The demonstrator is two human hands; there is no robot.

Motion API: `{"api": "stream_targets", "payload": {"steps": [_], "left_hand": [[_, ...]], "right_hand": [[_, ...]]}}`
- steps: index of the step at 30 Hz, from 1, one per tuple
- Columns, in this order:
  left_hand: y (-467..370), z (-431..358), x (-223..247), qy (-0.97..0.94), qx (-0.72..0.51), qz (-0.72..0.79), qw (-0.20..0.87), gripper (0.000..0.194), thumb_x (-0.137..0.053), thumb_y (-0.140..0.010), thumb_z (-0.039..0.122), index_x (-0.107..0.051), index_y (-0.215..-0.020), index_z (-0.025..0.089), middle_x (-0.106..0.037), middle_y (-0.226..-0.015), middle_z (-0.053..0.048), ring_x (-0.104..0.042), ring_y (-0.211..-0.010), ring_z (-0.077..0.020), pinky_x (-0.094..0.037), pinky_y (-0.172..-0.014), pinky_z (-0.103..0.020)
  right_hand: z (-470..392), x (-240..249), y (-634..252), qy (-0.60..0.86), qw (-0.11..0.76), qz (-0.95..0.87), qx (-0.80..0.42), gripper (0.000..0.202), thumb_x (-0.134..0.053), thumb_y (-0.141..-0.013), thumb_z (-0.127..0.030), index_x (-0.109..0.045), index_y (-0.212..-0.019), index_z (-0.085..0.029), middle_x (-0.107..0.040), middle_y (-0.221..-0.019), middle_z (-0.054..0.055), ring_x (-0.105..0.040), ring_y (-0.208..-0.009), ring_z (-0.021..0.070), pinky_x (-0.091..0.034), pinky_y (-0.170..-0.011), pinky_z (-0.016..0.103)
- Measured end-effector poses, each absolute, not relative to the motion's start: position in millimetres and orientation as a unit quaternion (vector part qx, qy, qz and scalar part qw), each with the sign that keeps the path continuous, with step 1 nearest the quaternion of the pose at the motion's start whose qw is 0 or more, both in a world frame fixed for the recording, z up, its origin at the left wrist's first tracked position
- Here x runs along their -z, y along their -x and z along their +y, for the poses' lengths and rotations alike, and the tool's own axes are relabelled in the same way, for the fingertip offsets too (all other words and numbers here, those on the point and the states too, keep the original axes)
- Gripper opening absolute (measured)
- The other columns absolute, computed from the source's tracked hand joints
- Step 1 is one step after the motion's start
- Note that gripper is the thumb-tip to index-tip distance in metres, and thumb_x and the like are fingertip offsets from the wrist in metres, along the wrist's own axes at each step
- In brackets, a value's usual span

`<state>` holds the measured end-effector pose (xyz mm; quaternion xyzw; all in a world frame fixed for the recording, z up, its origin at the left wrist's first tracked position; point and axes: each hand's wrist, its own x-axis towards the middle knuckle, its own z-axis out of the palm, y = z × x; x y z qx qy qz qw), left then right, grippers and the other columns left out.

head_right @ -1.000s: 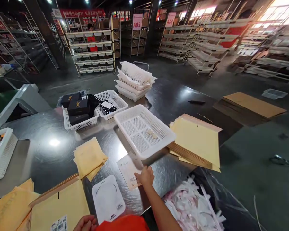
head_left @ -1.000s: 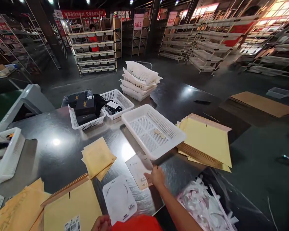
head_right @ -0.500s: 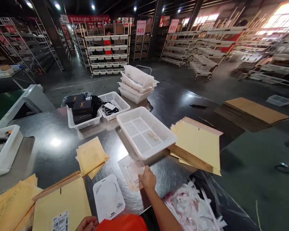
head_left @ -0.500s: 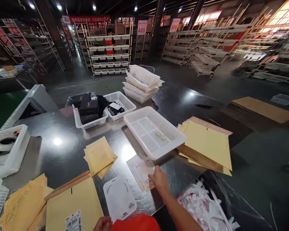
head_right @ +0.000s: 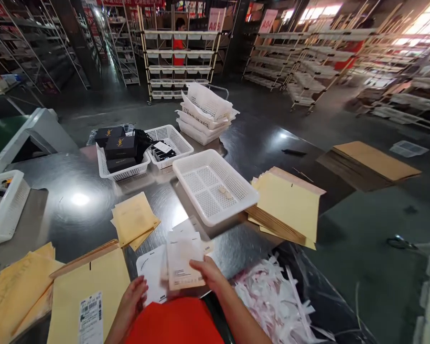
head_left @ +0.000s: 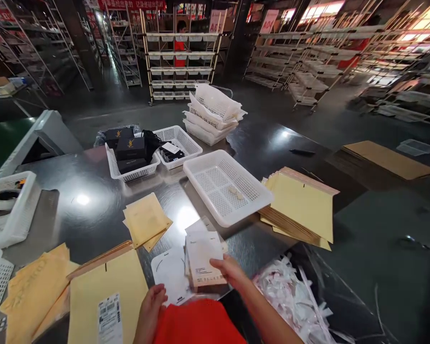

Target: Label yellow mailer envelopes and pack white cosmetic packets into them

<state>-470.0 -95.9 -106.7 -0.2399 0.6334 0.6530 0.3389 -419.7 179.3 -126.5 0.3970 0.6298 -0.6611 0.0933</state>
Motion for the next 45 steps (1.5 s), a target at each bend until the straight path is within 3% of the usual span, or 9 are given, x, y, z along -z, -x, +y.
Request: {"api": "stream_targets", "payload": {"steps": [4,8,15,22,26,30,35,40,45], "left_hand": [[486.8,-69.3,72.6,0.227,-0.756,0.486,0.375,0.052,-0.079,-0.067,0.044,-0.065,-0.11,0.018,-0.068,-0.121,-0.011,-0.061,-0.117,-0.0259,-0.048,-0.099,-0.035],[494.7,-68.8,61.9,0.267,-0.77,0.44,0.377,0.033,-0.079,-0.07,0.027,-0.067,-0.098,0.014,-0.075,-0.099,-0.011,-0.069,-0.102,-0.0275,-0.053,-0.094,-0.037],[501.3,-68.0,96.2,0.349,-0.779,0.444,0.272,0.018,-0.058,-0.085,0.016,-0.064,-0.102,0.015,-0.075,-0.089,-0.008,-0.072,-0.087,-0.0217,-0.055,-0.09,-0.037],[511.3,-75.1,86.6,0.395,-0.78,0.416,0.251,0.025,-0.051,-0.091,0.029,-0.062,-0.113,0.02,-0.076,-0.095,-0.009,-0.069,-0.103,-0.0262,-0.056,-0.09,-0.037],[504.9,-80.0,78.1,0.359,-0.756,0.479,0.266,0.049,-0.066,-0.08,0.015,-0.054,-0.127,0.023,-0.076,-0.094,-0.007,-0.073,-0.091,-0.0257,-0.057,-0.087,-0.04],[502.8,-92.3,74.3,0.371,-0.73,0.519,0.245,0.055,-0.068,-0.076,0.01,-0.054,-0.128,0.023,-0.075,-0.092,-0.007,-0.073,-0.085,-0.0252,-0.058,-0.084,-0.041],[505.6,-121.2,67.0,0.397,-0.714,0.529,0.23,0.052,-0.063,-0.078,0.008,-0.056,-0.127,0.022,-0.075,-0.098,-0.009,-0.073,-0.088,-0.0259,-0.059,-0.082,-0.039],[495.5,-136.2,72.4,0.404,-0.706,0.538,0.219,0.053,-0.063,-0.079,0.005,-0.054,-0.128,0.022,-0.075,-0.094,-0.007,-0.074,-0.082,-0.0238,-0.061,-0.078,-0.038],[480.5,-135.8,84.0,0.407,-0.729,0.496,0.24,0.054,-0.066,-0.077,0.006,-0.054,-0.127,0.022,-0.075,-0.092,-0.007,-0.073,-0.086,-0.0262,-0.06,-0.079,-0.04]], "right_hand": [[135.9,109.3,418.2,-0.271,0.137,0.524,0.796,0.05,-0.076,-0.055,-0.053,-0.065,-0.087,-0.016,-0.073,-0.084,0.009,-0.069,-0.08,0.027,-0.053,-0.083,0.042],[131.9,109.2,448.7,-0.268,0.077,0.659,0.698,0.047,-0.067,-0.065,-0.06,-0.06,-0.082,-0.017,-0.069,-0.08,0.007,-0.064,-0.076,0.0235,-0.052,-0.071,0.037],[124.5,116.2,503.5,-0.248,0.069,0.77,0.584,0.021,-0.064,-0.066,-0.024,-0.053,-0.083,-0.021,-0.06,-0.077,-0.003,-0.056,-0.075,0.0159,-0.041,-0.067,0.025],[84.9,103.4,479.2,-0.272,0.128,0.841,0.451,0.02,-0.063,-0.07,-0.019,-0.053,-0.087,-0.021,-0.054,-0.068,-0.003,-0.048,-0.065,0.015,-0.025,-0.058,0.025],[87.0,108.7,472.4,-0.239,0.131,0.866,0.419,0.018,-0.068,-0.073,-0.031,-0.057,-0.084,-0.023,-0.059,-0.072,-0.003,-0.053,-0.066,0.015,-0.031,-0.058,0.024],[137.6,124.8,484.1,-0.356,0.035,0.884,0.3,0.034,-0.061,-0.083,-0.038,-0.057,-0.112,-0.02,-0.062,-0.113,0.01,-0.059,-0.099,0.0244,-0.044,-0.081,0.032],[213.4,151.2,479.6,-0.463,0.051,0.86,0.209,0.062,-0.081,-0.063,-0.036,-0.059,-0.113,-0.009,-0.057,-0.116,0.027,-0.051,-0.112,0.0434,-0.042,-0.087,0.048],[238.8,163.6,457.2,-0.469,0.062,0.856,0.206,0.019,-0.06,-0.083,-0.028,-0.066,-0.095,-0.015,-0.066,-0.1,0.014,-0.062,-0.094,0.0283,-0.042,-0.076,0.034],[243.3,171.2,443.2,-0.455,0.057,0.859,0.225,0.018,-0.054,-0.087,-0.029,-0.065,-0.096,-0.017,-0.069,-0.093,0.007,-0.062,-0.085,0.0209,-0.038,-0.065,0.028]]}}
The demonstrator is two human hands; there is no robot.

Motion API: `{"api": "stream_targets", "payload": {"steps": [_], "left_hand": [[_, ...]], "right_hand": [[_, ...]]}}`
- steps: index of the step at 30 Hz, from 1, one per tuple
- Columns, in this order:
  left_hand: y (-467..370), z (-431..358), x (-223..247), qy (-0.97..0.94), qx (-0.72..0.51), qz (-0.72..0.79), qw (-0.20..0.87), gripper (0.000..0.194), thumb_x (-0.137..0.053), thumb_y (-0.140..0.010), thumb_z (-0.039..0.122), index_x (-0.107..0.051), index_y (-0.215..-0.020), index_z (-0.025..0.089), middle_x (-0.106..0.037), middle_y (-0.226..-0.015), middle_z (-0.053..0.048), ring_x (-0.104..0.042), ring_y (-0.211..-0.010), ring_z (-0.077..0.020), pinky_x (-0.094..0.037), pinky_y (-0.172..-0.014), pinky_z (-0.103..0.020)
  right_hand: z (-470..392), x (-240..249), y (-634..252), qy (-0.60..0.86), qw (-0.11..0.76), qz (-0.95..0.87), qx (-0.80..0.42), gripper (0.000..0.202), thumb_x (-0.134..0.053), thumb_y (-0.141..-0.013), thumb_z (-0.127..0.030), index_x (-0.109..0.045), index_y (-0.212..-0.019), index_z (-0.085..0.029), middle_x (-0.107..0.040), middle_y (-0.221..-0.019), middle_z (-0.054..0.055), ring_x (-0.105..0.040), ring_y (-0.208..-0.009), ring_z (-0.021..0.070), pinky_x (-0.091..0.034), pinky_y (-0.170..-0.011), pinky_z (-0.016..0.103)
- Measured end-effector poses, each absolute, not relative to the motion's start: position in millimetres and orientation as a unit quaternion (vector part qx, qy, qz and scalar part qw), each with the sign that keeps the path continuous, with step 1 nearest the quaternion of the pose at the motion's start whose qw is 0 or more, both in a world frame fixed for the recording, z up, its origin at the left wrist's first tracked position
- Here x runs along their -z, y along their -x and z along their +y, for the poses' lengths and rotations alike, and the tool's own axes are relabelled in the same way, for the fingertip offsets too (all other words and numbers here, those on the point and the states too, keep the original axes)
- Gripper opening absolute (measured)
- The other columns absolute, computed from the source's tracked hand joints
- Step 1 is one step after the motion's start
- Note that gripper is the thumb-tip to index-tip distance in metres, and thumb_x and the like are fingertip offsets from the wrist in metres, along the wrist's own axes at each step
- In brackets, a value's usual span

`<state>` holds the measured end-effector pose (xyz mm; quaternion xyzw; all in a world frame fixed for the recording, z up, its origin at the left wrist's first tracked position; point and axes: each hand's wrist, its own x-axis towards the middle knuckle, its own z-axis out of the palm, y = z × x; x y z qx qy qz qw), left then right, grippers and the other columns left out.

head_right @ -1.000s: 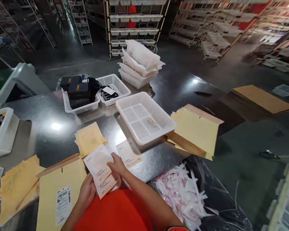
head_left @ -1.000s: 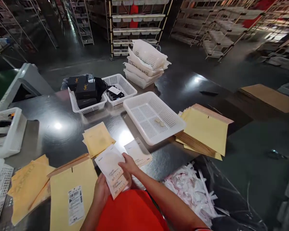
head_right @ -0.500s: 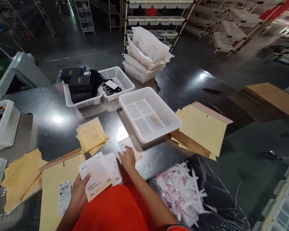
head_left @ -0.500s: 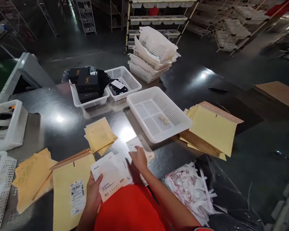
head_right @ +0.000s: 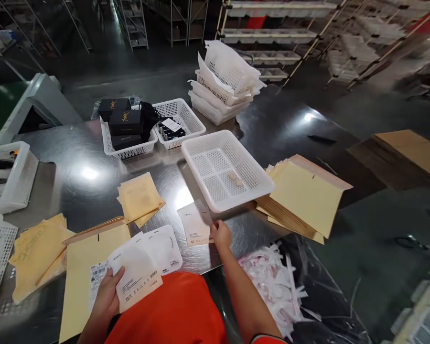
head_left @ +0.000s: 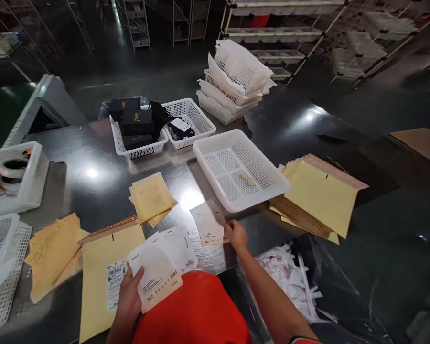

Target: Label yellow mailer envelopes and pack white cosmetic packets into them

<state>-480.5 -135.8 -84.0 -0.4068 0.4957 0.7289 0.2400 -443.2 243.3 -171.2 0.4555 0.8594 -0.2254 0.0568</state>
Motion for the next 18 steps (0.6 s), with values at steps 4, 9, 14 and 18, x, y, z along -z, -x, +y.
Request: {"api": "stream_targets", "payload": {"steps": [4,9,14,18], "left_hand": [[479.4,-129.9,79.0,0.394,-0.74,0.485,0.25,0.053,-0.066,-0.077,0.006,-0.055,-0.126,0.022,-0.075,-0.093,-0.007,-0.073,-0.089,-0.0264,-0.06,-0.08,-0.039],[484.5,-124.2,62.6,0.417,-0.724,0.501,0.227,0.054,-0.06,-0.083,0.01,-0.048,-0.134,0.022,-0.075,-0.092,-0.007,-0.073,-0.09,-0.0248,-0.059,-0.081,-0.039],[480.5,-129.3,66.2,0.407,-0.735,0.488,0.237,0.05,-0.059,-0.083,0.01,-0.052,-0.13,0.023,-0.075,-0.094,-0.007,-0.072,-0.093,-0.0256,-0.06,-0.081,-0.04],[477.6,-133.6,70.7,0.437,-0.728,0.476,0.228,0.052,-0.062,-0.081,0.009,-0.051,-0.13,0.025,-0.074,-0.093,-0.005,-0.072,-0.093,-0.0244,-0.059,-0.084,-0.039]], "right_hand": [[248.6,181.1,444.6,-0.464,0.065,0.851,0.236,0.015,-0.059,-0.086,-0.027,-0.064,-0.091,-0.015,-0.068,-0.089,0.008,-0.061,-0.08,0.0179,-0.039,-0.065,0.027],[259.7,183.8,449.3,-0.489,0.083,0.833,0.247,0.019,-0.057,-0.092,-0.03,-0.061,-0.081,-0.015,-0.062,-0.077,-0.001,-0.057,-0.069,0.0124,-0.047,-0.068,0.028],[252.0,182.3,455.2,-0.503,0.065,0.827,0.243,0.03,-0.064,-0.086,-0.043,-0.062,-0.095,-0.014,-0.063,-0.098,0.006,-0.06,-0.091,0.0184,-0.05,-0.081,0.036],[248.5,184.3,461.1,-0.509,0.048,0.818,0.263,0.032,-0.07,-0.08,-0.046,-0.062,-0.087,-0.015,-0.062,-0.098,0.006,-0.059,-0.092,0.0202,-0.049,-0.081,0.04]]}}
